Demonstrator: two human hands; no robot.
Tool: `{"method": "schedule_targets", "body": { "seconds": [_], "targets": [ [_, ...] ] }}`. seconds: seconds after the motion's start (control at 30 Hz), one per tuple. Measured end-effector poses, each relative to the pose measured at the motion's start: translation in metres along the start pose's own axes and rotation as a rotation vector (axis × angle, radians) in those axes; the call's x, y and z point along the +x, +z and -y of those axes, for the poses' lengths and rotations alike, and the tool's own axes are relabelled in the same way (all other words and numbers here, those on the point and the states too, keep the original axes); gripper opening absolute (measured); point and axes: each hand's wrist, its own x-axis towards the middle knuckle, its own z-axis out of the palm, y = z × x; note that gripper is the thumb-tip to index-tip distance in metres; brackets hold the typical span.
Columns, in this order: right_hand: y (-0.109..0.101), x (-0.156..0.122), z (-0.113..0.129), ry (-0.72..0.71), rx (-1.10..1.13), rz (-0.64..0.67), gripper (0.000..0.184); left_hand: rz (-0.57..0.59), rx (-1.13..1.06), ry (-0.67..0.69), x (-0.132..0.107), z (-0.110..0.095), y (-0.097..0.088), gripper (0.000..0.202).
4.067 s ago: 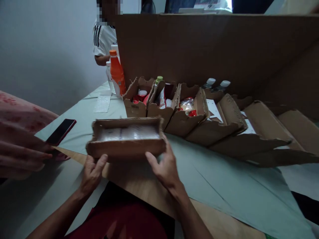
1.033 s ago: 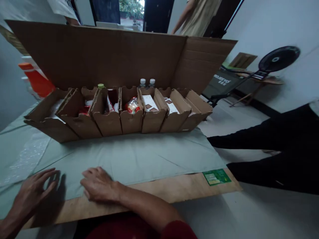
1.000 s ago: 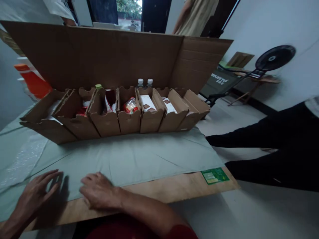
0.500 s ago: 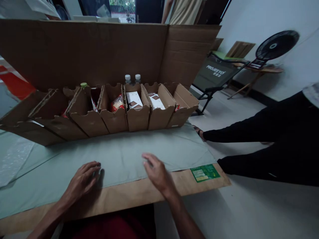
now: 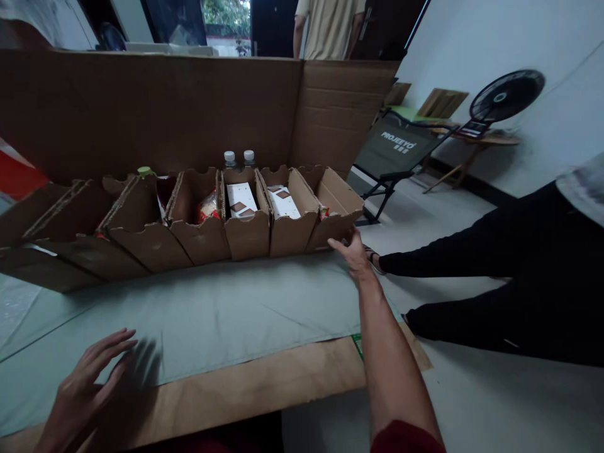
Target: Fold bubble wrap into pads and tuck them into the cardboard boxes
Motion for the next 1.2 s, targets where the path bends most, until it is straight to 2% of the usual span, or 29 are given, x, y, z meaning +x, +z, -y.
{"method": "schedule_targets", "body": {
  "seconds": [0.1, 0.33, 0.47, 0.63, 0.8, 1.03, 1.2],
  "targets": [
    [0.006, 0.014, -0.005, 0.003, 0.026, 0.085, 0.079, -0.003, 0.012, -0.037, 0.004, -0.002, -0.008, 0.023],
    [0.001, 0.012, -0.016, -0.013, -0.034, 0.079, 0.078, -0.013, 0.066, -0.050, -0.006, 0.011, -0.011, 0.022],
    [0.006, 0.013, -0.014, -0.015, -0.036, 0.099, 0.076, -0.004, 0.100, -0.068, 0.004, 0.015, -0.012, 0.021],
    [0.011, 0.019, -0.009, -0.028, -0.024, 0.134, 0.075, 0.012, 0.111, -0.008, 0.022, 0.006, 0.005, 0.022],
    [0.014, 0.019, -0.013, -0.045, -0.029, 0.110, 0.080, 0.022, 0.069, 0.039, 0.021, -0.007, 0.028, 0.022],
    [0.015, 0.021, -0.021, -0.072, -0.079, 0.091, 0.080, 0.063, 0.100, 0.074, 0.019, -0.011, 0.036, 0.022],
    [0.011, 0.010, -0.022, -0.005, -0.267, 0.116, 0.073, 0.072, 0.101, 0.107, 0.016, -0.014, 0.045, 0.023]
  ]
}}
